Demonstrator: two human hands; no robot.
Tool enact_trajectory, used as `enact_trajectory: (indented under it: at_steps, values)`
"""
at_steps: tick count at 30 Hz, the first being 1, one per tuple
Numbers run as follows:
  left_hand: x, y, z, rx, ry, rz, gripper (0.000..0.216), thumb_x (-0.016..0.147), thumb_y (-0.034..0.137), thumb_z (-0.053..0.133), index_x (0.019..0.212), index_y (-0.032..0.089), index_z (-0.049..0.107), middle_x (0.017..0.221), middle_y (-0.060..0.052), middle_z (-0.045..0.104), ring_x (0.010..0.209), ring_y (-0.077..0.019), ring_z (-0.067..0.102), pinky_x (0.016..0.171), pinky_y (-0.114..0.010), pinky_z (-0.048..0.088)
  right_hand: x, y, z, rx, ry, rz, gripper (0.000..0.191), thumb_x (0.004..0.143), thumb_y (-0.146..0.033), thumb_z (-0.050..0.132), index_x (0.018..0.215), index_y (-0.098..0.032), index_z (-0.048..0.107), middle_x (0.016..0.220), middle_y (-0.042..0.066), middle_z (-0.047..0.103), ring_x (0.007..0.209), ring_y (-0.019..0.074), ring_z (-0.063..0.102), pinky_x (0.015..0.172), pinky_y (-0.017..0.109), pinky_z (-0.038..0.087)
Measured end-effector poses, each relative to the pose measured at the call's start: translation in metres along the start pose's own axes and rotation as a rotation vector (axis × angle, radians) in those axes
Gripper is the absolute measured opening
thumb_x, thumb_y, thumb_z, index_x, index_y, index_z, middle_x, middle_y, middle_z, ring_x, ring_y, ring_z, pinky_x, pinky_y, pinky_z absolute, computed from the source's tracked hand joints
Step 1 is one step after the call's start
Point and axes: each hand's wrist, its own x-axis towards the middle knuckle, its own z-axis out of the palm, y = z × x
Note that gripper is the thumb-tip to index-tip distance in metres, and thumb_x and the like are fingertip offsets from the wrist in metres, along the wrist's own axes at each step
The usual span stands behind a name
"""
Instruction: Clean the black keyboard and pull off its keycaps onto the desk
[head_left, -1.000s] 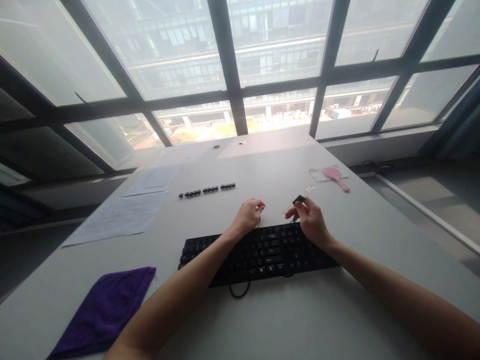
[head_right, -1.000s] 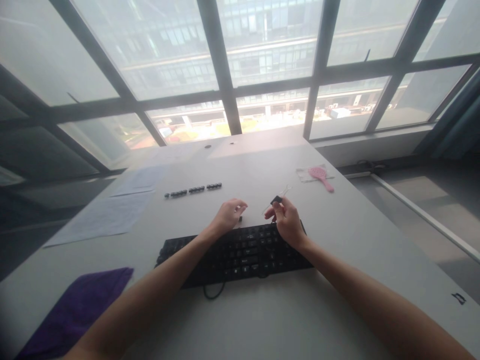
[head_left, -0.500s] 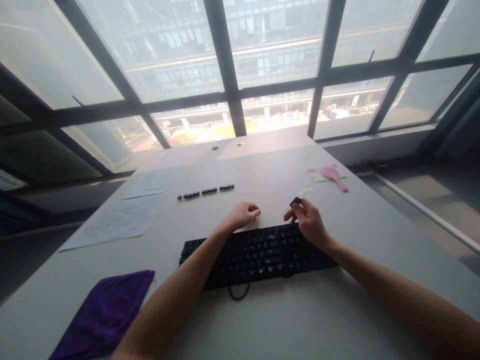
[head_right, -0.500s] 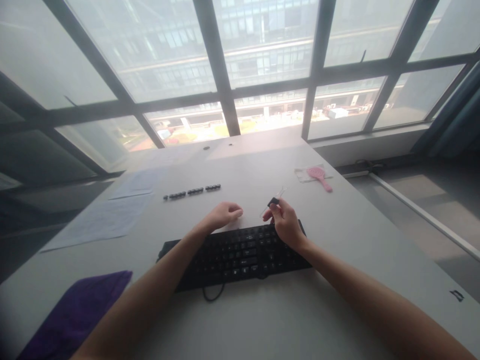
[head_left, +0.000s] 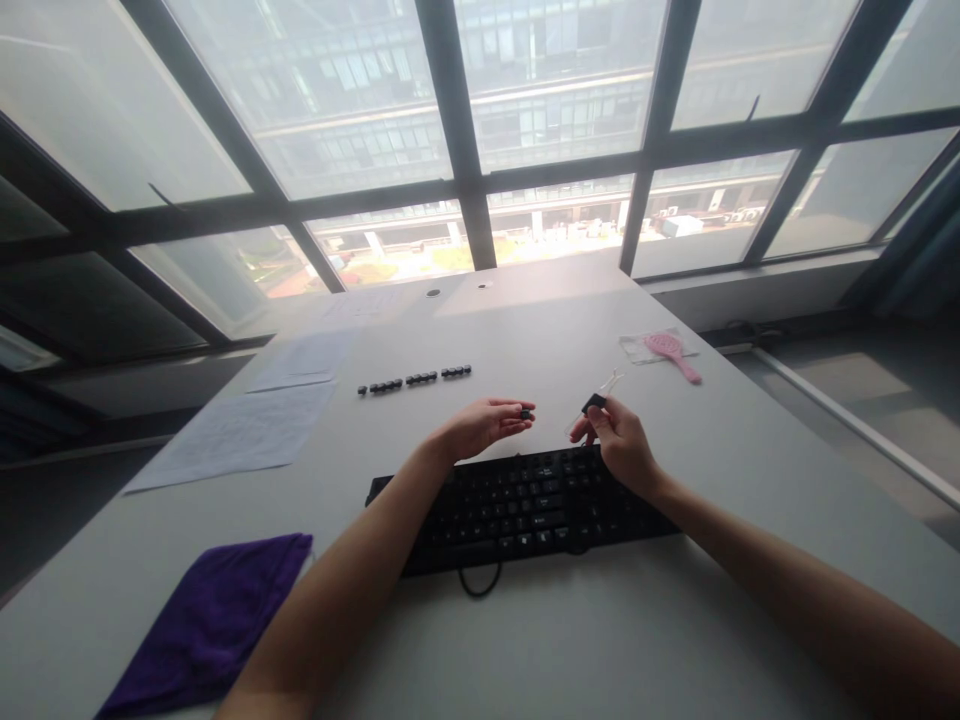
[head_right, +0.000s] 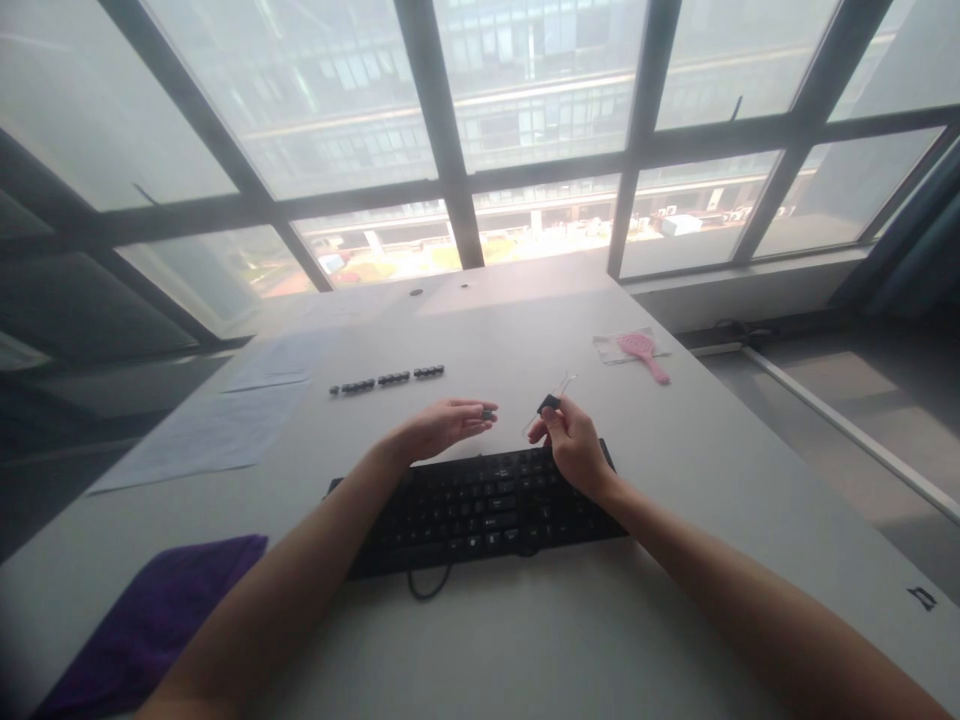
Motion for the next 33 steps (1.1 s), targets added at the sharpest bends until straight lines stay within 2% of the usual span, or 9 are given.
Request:
enact_trajectory:
  at_steps: [4, 10, 14, 18, 20, 23, 26, 29, 33]
  values:
    - [0.004, -0.006, -0.004, -0.016, 0.007, 0.028, 0.027, 0.078, 0.022, 0.081, 0.099, 0.008, 0.070, 0.099, -0.013, 0.074, 0.097, -0.0189, 0.069, 0.104, -0.035, 0.048, 0.000, 0.000, 0.000, -0.005, -0.010, 0.005, 0.034, 0.099, -0.049, 0.048, 0.081, -0.020, 0.055, 0.070, 0.004, 0.071, 0.057, 0.0156, 0.061, 0.057, 0.029, 0.048]
    - [0.013, -0.015, -0.011, 0.209, 0.150, 0.145, 0.038, 0.068, 0.034, 0.087, 0.093, 0.013, 0.067, 0.099, -0.012, 0.075, 0.086, -0.0164, 0.067, 0.092, -0.036, 0.051, 0.001, -0.001, 0.000, -0.030, -0.011, 0.005, 0.035, 0.099, -0.047, 0.048, 0.078, -0.020, 0.056, 0.070, 0.004, 0.071, 0.058, 0.0153, 0.060, 0.057, 0.029, 0.047]
    - [0.012, -0.016, -0.008, 0.287, 0.188, 0.218, 0.052, 0.067, 0.032, 0.087, 0.111, 0.015, 0.065, 0.097, -0.011, 0.074, 0.089, -0.0198, 0.070, 0.090, -0.038, 0.052, 0.000, -0.001, 0.000, -0.032, -0.015, 0.009, 0.035, 0.099, -0.046, 0.048, 0.078, -0.020, 0.056, 0.070, 0.004, 0.071, 0.058, 0.0153, 0.059, 0.059, 0.029, 0.047]
    - [0.014, -0.017, -0.005, 0.451, 0.229, 0.304, 0.034, 0.079, 0.031, 0.077, 0.106, 0.012, 0.068, 0.097, -0.012, 0.073, 0.087, -0.0208, 0.072, 0.086, -0.036, 0.055, 0.000, -0.001, 0.000, -0.018, -0.019, 0.005, 0.034, 0.098, -0.047, 0.048, 0.078, -0.020, 0.057, 0.069, 0.003, 0.070, 0.059, 0.0159, 0.060, 0.059, 0.030, 0.047]
    - [0.017, -0.014, -0.006, 0.636, 0.276, 0.329, 0.024, 0.086, 0.029, 0.068, 0.102, 0.012, 0.068, 0.095, -0.011, 0.074, 0.082, -0.0191, 0.072, 0.080, -0.033, 0.057, -0.001, -0.002, 0.000, -0.015, -0.018, 0.005, 0.035, 0.098, -0.047, 0.048, 0.078, -0.020, 0.056, 0.069, 0.004, 0.070, 0.058, 0.0158, 0.059, 0.058, 0.030, 0.047]
    - [0.028, 0.001, -0.017, 0.948, 0.374, 0.349, 0.016, 0.087, 0.023, 0.063, 0.099, 0.014, 0.069, 0.087, -0.007, 0.075, 0.075, -0.0167, 0.070, 0.075, -0.030, 0.056, -0.001, -0.004, 0.001, -0.019, -0.029, 0.012, 0.035, 0.098, -0.047, 0.048, 0.078, -0.020, 0.056, 0.070, 0.004, 0.070, 0.058, 0.0154, 0.059, 0.058, 0.030, 0.047]
    - [0.046, 0.025, -0.037, 1.073, 0.453, 0.349, 0.011, 0.084, 0.019, 0.066, 0.094, 0.017, 0.071, 0.079, -0.004, 0.073, 0.076, -0.0176, 0.068, 0.081, -0.031, 0.052, -0.002, -0.004, 0.001, -0.032, -0.040, 0.008, 0.035, 0.098, -0.046, 0.048, 0.078, -0.020, 0.056, 0.071, 0.004, 0.070, 0.059, 0.0155, 0.059, 0.060, 0.030, 0.047]
    - [0.066, 0.041, -0.058, 1.173, 0.556, 0.350, 0.011, 0.082, 0.020, 0.070, 0.092, 0.020, 0.074, 0.092, -0.005, 0.072, 0.089, -0.0205, 0.065, 0.089, -0.033, 0.048, -0.003, -0.004, 0.001, -0.047, -0.046, 0.008, 0.034, 0.099, -0.044, 0.047, 0.078, -0.020, 0.057, 0.072, 0.004, 0.070, 0.061, 0.0155, 0.058, 0.062, 0.030, 0.046]
    - [0.083, 0.041, -0.077, 1.273, 0.712, 0.355, 0.010, 0.080, 0.027, 0.074, 0.089, 0.024, 0.078, 0.115, -0.008, 0.064, 0.116, -0.0310, 0.051, 0.100, -0.045, 0.038, -0.004, -0.005, 0.002, -0.056, -0.049, 0.014, 0.032, 0.099, -0.041, 0.047, 0.078, -0.020, 0.057, 0.071, 0.003, 0.070, 0.061, 0.0151, 0.058, 0.063, 0.030, 0.046]
